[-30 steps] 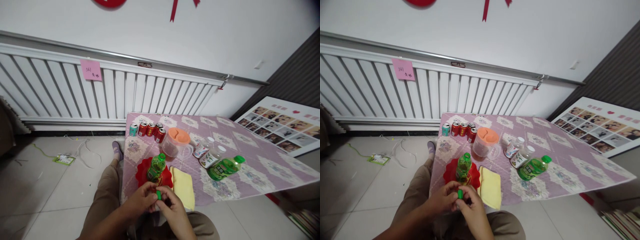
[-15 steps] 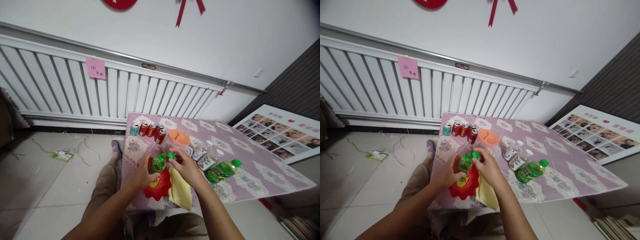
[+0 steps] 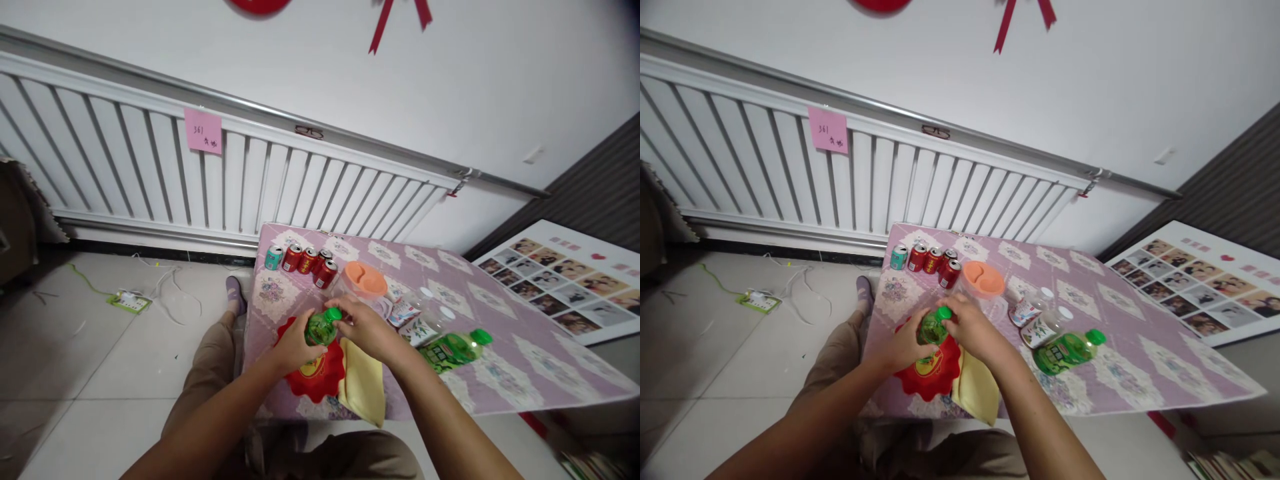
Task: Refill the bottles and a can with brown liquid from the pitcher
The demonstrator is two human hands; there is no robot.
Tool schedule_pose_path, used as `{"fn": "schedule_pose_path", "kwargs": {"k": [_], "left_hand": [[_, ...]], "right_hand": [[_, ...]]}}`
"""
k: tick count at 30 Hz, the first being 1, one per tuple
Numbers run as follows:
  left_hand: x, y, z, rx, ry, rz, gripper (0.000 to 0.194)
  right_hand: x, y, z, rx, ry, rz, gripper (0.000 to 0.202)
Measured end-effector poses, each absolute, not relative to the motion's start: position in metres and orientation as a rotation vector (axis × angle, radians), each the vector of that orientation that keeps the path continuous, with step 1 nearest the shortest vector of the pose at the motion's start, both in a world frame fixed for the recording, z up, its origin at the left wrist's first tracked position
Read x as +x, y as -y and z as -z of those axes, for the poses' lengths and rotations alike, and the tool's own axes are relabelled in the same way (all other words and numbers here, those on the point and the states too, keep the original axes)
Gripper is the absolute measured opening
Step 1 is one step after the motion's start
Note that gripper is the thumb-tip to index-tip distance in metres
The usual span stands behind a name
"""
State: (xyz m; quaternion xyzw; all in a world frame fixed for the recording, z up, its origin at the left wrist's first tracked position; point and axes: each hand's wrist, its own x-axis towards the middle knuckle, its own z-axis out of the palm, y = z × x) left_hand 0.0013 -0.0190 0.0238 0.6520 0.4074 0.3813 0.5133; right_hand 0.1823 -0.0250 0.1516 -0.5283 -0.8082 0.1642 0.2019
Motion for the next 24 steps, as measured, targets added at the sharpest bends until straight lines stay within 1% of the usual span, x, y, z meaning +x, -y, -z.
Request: {"fn": "schedule_pose_path", "kwargs": {"k": [6,13,19,21,24], "left_hand": [[0.001,0.017,-0.025,1.607,-0.968,-0.886,0.079],[-0.002,0.017,-0.027,1.598,-0.948,-0.876,0.078],[-0.002,0.017,-0.028,1.613,-0.978,-0.852,0.075],[-0.002,0.018,-0.028,1.621,-0.969,-0.852,0.074],[-0.001,0.018,-0.027,1.626,-0.952,-0.881,0.072]], "right_hand": [[0.183,0.021,-0.153,-1.469,2.327,-0.459,0.039],[0.180,0.017,-0.160,-1.436,2.420,-0.417,0.032],[0.174,0.014,-0.172,-1.522,2.482,-0.417,0.028],[0.171,0.013,-0.175,-1.625,2.514,-0.400,0.024],[0.167,0.012,-0.179,-1.751,2.556,-0.366,0.010]]}}
